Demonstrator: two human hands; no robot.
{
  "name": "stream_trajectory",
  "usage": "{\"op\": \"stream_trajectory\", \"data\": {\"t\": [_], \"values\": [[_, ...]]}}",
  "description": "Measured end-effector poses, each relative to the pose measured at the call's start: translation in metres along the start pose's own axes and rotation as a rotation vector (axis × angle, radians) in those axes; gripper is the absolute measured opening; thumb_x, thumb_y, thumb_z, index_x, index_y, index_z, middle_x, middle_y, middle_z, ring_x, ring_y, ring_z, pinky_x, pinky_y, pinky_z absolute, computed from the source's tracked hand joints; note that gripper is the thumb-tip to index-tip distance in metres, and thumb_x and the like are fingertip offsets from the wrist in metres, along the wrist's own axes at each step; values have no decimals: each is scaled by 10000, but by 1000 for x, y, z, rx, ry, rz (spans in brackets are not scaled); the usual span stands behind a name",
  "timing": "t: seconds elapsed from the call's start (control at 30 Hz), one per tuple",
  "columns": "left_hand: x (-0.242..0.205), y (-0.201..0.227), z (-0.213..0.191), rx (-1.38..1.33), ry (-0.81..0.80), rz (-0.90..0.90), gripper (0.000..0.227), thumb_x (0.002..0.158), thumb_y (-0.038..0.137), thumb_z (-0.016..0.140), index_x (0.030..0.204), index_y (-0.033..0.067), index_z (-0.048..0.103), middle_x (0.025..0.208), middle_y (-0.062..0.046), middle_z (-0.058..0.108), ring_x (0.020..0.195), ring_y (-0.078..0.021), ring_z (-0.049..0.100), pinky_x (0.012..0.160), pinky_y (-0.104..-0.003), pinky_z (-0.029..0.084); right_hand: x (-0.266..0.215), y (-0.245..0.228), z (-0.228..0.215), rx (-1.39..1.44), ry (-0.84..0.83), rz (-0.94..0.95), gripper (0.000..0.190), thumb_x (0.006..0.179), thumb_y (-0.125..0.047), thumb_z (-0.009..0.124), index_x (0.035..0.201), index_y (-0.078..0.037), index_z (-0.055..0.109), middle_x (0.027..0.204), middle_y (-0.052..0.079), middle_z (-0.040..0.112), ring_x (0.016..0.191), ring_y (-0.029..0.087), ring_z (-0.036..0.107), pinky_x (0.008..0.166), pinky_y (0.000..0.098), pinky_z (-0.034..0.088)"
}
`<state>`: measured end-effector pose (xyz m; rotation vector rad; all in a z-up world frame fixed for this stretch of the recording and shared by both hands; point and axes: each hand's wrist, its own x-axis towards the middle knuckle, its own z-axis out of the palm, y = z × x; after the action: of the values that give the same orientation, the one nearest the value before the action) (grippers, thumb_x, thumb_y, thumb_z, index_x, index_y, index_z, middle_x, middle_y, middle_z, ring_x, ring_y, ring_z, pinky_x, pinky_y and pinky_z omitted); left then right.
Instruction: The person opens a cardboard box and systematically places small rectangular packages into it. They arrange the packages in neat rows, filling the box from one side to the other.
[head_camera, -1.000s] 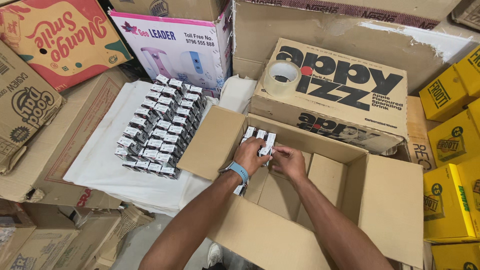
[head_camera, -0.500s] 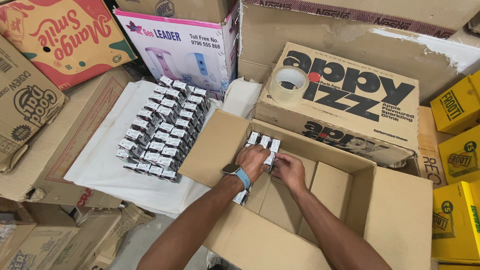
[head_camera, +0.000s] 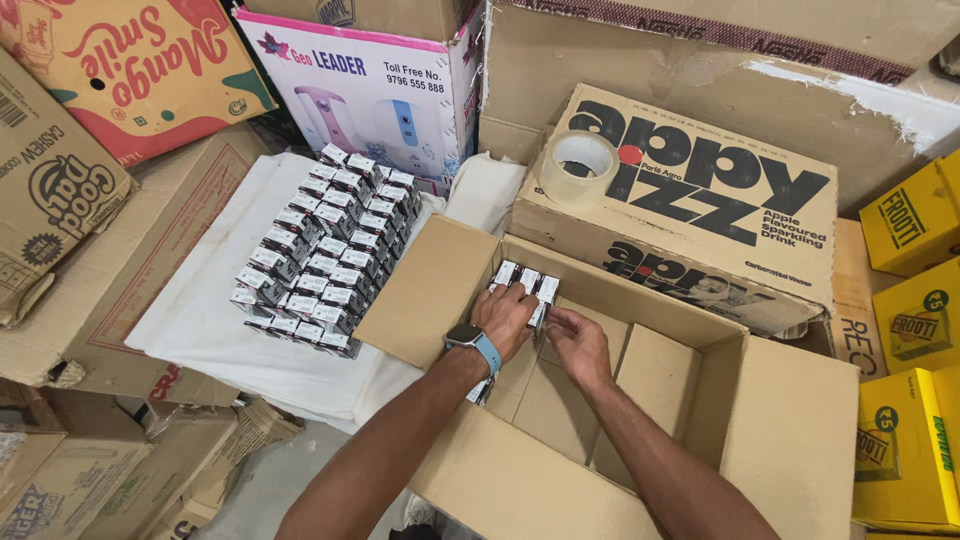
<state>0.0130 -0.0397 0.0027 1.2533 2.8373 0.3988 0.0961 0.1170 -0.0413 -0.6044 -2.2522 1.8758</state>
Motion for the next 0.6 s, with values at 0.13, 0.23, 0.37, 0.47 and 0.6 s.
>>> {"op": "stream_trajectory", "data": {"t": [0.13, 0.23, 0.37, 0.47, 0.6], "values": [[1, -5, -8, -158, 10, -38, 449, 765, 386, 836, 1119, 165, 669, 1031, -63, 594, 1052, -334, 641, 888, -473, 532, -8, -32, -6, -102, 93, -26, 388, 818, -44, 703, 1173, -169, 798, 1093, 70, 793, 1038, 182, 739, 936, 340, 579], [0, -8, -41, -397, 39, -41, 347, 856, 242, 759, 1166, 111, 676, 1049, -121, 637, 1031, -381, 676, 861, -476, 554, -16, -72, -3, -58, 125, -49, 384, 851, -89, 699, 1207, -206, 785, 1087, 70, 792, 1039, 162, 729, 936, 336, 584], [-3, -28, -82, -476, 122, 85, 374, 847, 179, 690, 1218, 128, 688, 1136, -136, 683, 1097, -387, 674, 934, -474, 553, -22, -107, 13, -7, -6, -197, 499, 860, -22, 703, 1334, -175, 708, 1367, 128, 678, 1367, 342, 524, 1130, 492, 438], [-6, -55, -113, -497, 167, 126, 410, 837, 145, 649, 1242, 95, 687, 1191, -154, 695, 1098, -383, 681, 961, -478, 547, -25, -131, 35, 29, -27, -211, 541, 850, -14, 719, 1370, -159, 678, 1427, 155, 633, 1421, 363, 456, 1170, 499, 396], [-13, -104, -147, -493, 138, 151, 451, 842, 123, 612, 1288, 95, 675, 1254, -143, 685, 1161, -383, 665, 1019, -472, 520, -18, -147, 72, 74, 4, -217, 525, 844, -42, 746, 1356, -139, 674, 1436, 150, 626, 1435, 352, 439, 1186, 465, 387]]}}
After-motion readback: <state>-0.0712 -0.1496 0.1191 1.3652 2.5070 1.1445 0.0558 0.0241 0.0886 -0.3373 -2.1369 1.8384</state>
